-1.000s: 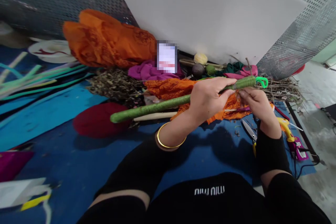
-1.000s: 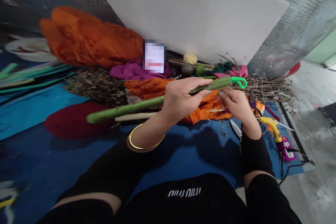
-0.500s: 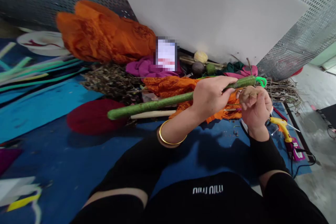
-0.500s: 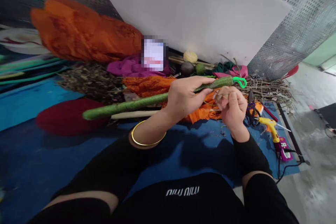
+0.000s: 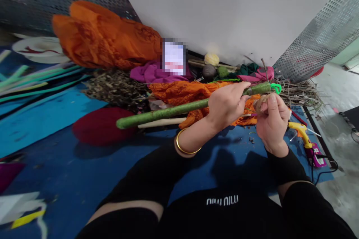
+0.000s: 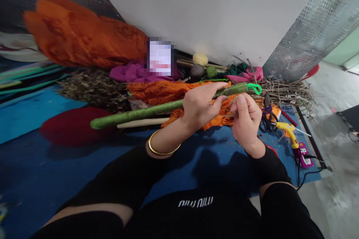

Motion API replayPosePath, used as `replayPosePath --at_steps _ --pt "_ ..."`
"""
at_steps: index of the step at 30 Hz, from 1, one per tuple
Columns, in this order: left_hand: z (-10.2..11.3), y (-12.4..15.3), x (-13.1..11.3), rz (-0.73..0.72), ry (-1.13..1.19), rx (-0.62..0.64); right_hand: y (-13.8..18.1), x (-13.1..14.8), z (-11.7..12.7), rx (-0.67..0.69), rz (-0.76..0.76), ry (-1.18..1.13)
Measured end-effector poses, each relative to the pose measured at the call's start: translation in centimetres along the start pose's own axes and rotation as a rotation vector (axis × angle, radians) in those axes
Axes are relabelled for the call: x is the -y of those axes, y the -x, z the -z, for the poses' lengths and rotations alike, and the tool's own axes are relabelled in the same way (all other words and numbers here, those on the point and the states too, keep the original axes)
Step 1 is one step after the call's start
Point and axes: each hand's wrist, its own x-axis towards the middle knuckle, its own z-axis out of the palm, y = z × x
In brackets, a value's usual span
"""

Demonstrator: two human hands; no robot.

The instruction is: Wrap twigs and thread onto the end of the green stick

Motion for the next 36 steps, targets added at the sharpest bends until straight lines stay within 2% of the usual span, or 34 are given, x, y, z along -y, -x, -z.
replayPosePath --at_steps 2,5,8,11,13,15,19,21,26,28,33,36 --pt "0.0 -0.1 0.1 -0.003 0.005 0.030 -0.2 0.0 0.3 0.037 0.017 0.018" --pt "0.3 -0.3 -0.1 0.046 0.048 0.102 -0.9 0.4 1.1 0.206 0.056 0.107" --pt "0.5 -0.5 -0.4 0.115 0.093 0.155 -1.9 1.4 2.3 0.371 0.201 0.231" --pt "0.6 -0.6 -0.5 0.165 0.115 0.165 -2.9 2.7 3.6 0.393 0.304 0.399" --pt "0.5 -0.7 -0.5 0.175 0.123 0.165 -3.4 3.5 4.5 0.378 0.301 0.489" --pt "0.5 -0.7 -0.5 0.179 0.124 0.163 -3.8 4.2 5.3 0.421 0.285 0.525" --pt "0.6 -0.8 -0.5 0.187 0.118 0.160 -4.2 5.1 6.1 0.701 0.256 0.535" --pt "0.6 -0.8 -0.5 0.184 0.117 0.161 -4.3 5.1 6.1 0.770 0.296 0.561" --pt "0.7 -0.8 -0.6 0.193 0.124 0.193 -4.7 3.2 5.2 0.743 0.498 0.631" --pt "0.6 -0.8 -0.7 0.196 0.133 0.219 -4.9 2.3 4.9 0.734 0.520 0.635" --pt "0.2 -0.5 -1.1 0.248 0.102 0.232 -5.1 0.8 4.6 0.596 0.385 0.584" --pt "-0.1 -0.1 -1.2 0.251 0.066 0.195 -5.2 0.3 4.5 0.571 0.327 0.575"
